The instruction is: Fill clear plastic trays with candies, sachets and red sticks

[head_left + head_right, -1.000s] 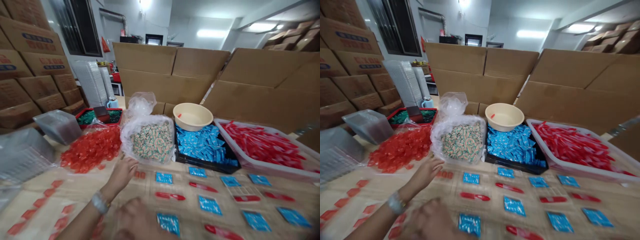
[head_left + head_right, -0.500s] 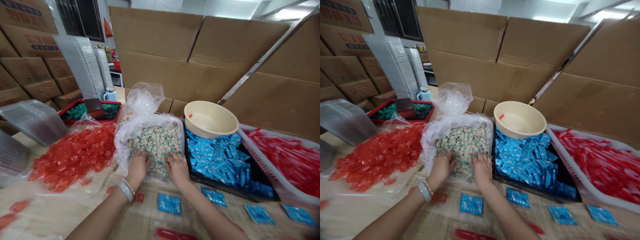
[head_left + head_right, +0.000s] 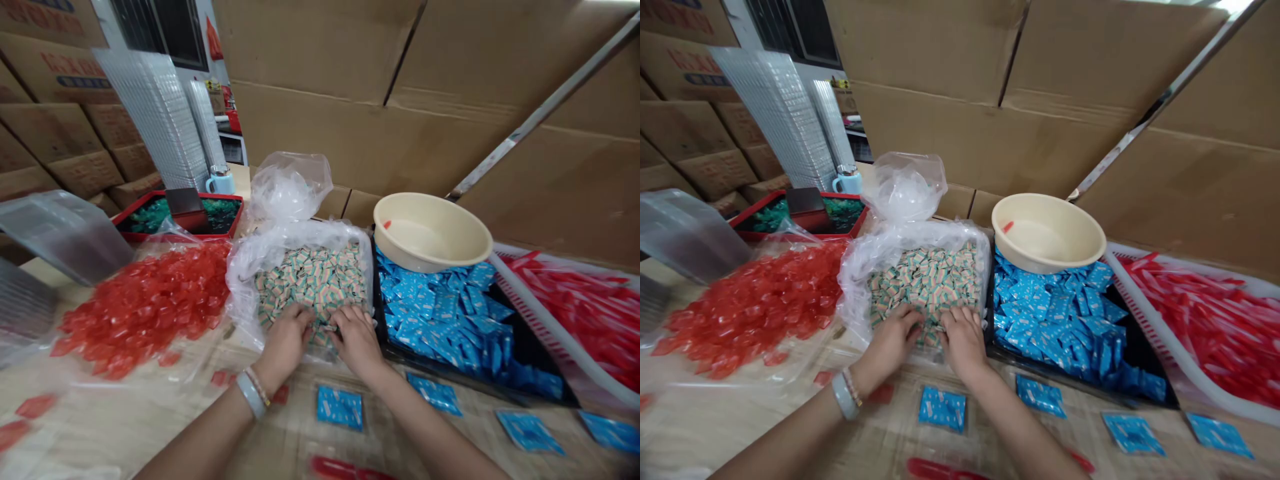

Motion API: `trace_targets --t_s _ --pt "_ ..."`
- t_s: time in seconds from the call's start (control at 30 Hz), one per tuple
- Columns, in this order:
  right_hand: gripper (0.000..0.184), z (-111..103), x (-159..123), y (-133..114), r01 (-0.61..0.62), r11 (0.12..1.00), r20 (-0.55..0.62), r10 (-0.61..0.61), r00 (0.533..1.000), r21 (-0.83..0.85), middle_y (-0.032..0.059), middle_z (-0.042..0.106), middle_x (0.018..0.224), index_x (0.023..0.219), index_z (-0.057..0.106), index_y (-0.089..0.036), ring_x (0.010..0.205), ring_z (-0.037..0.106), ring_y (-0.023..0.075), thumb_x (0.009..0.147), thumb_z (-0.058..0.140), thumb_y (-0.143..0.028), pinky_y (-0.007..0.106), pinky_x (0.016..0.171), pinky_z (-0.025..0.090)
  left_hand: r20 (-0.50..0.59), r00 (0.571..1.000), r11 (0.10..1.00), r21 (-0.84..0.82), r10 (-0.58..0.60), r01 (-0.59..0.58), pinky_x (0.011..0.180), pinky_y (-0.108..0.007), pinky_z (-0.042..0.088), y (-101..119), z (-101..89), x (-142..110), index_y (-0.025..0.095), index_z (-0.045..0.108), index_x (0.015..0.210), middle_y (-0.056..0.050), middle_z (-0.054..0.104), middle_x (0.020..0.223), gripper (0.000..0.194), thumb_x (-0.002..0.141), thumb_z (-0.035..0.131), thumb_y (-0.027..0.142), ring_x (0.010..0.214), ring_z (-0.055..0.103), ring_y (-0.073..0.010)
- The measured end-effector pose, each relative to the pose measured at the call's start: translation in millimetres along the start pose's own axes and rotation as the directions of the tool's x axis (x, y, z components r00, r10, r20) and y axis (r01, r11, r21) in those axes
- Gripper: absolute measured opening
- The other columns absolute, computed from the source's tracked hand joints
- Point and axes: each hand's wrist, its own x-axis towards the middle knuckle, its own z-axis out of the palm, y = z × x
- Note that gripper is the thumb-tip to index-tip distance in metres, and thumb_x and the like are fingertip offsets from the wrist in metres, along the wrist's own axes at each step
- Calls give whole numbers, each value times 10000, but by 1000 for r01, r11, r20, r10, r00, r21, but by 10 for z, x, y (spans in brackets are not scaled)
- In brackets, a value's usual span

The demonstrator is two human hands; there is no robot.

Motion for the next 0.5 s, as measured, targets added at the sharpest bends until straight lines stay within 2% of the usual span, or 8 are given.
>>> trace_targets --t_s 0.1,0.23,0.33,0.5 --pt "136 4 -8 13 11 1000 17 -11 1000 4 40 572 917 868 563 -211 925 443 214 740 529 -180 317 757 288 42 995 996 8 92 -92 784 -282 381 78 59 49 185 606 840 -41 571 873 162 789 454 173 850 507 -164" --pt "119 5 -34 38 -8 1000 21 7 1000 25 36 584 857 848 563 -207 869 460 204 741 525 -172 311 736 290 55 996 996 52 74 -77 753 -292 387 151 137 111 163 608 756 -48 592 790 150 782 461 168 796 517 -173" --pt "119 18 -53 38 -11 998 12 10 1000 54 33 587 855 845 567 -201 868 462 201 746 515 -159 304 733 300 25 998 998 3 60 -60 765 -291 392 169 181 116 171 603 839 -48 607 829 160 780 454 163 810 530 -171" --pt "154 59 -81 24 -4 999 15 4 1000 33 41 592 832 848 591 -190 845 470 197 769 476 -127 306 730 315 17 999 988 -150 36 -33 783 -270 406 140 179 118 188 540 1062 -52 614 954 327 776 404 109 866 542 -154"
